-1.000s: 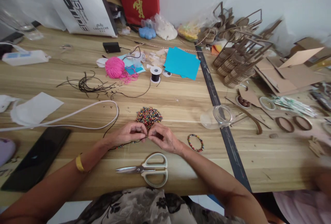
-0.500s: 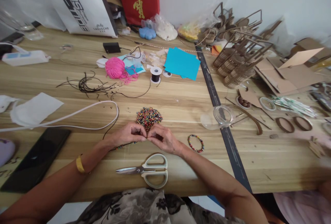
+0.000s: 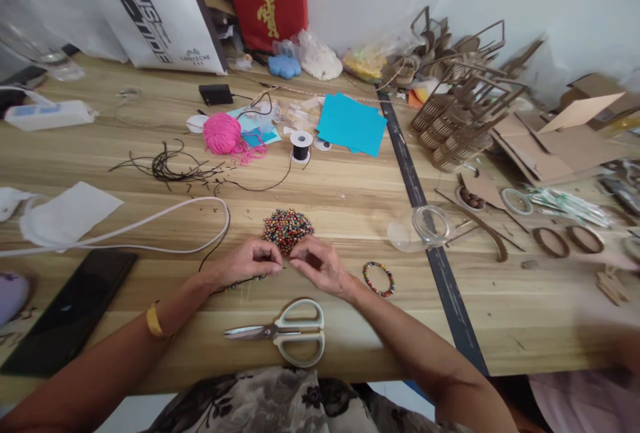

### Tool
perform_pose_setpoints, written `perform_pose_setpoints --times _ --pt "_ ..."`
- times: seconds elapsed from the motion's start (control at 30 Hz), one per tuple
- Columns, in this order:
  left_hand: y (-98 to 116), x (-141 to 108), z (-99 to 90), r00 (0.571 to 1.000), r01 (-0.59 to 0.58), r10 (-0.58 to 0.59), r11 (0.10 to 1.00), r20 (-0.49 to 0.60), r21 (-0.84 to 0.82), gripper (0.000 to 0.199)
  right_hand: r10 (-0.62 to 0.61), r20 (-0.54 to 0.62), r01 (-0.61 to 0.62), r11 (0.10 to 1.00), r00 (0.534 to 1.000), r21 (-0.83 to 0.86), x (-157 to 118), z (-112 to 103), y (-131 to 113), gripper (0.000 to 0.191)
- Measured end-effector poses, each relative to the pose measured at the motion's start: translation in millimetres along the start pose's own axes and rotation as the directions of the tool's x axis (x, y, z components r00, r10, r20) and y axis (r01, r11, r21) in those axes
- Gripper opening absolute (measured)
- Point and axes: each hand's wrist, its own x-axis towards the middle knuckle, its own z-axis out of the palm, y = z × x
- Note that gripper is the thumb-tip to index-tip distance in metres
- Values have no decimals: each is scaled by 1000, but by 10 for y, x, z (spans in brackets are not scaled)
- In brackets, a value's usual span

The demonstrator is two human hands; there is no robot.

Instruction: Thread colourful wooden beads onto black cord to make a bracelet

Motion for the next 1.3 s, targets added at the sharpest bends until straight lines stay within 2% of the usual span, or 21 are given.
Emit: perform_pose_setpoints --times 0.1,0.17,0.3,0.43,0.57,0.63,0.83,1.07,1.3 --pt "10 -9 2 1000 13 -13 1000 -11 -13 19 100 -155 -96 995 983 35 -1 -47 18 24" --pt "14 -15 2 1000 15 -15 1000 -14 -20 18 150 -199 -148 989 968 26 -11 -77 42 32" --pt "10 -22 4 999 29 -31 998 -29 -59 17 122 -194 -141 987 973 -83 -25 -113 68 35" --pt "1 -31 12 999 36 -40 990 -29 -137 22 -21 -110 -6 972 994 -236 -10 -120 62 16" --pt "-3 -37 15 998 45 -51 982 -31 -181 25 -139 -77 112 952 987 -285 8 -117 71 7" --pt "-4 -37 13 998 51 -57 982 -26 -184 24 -128 -113 92 956 985 -278 10 -117 84 7" --pt "2 -35 5 998 53 -57 986 -17 -159 23 14 -228 -58 981 973 -186 17 -134 129 8" --pt "-33 -29 -6 997 15 -23 995 -73 -101 22 -17 -121 -13 970 992 -241 24 -136 118 8" --pt "-58 -10 0 989 37 -57 989 -136 -144 21 -99 8 93 895 995 -437 -29 -88 128 11"
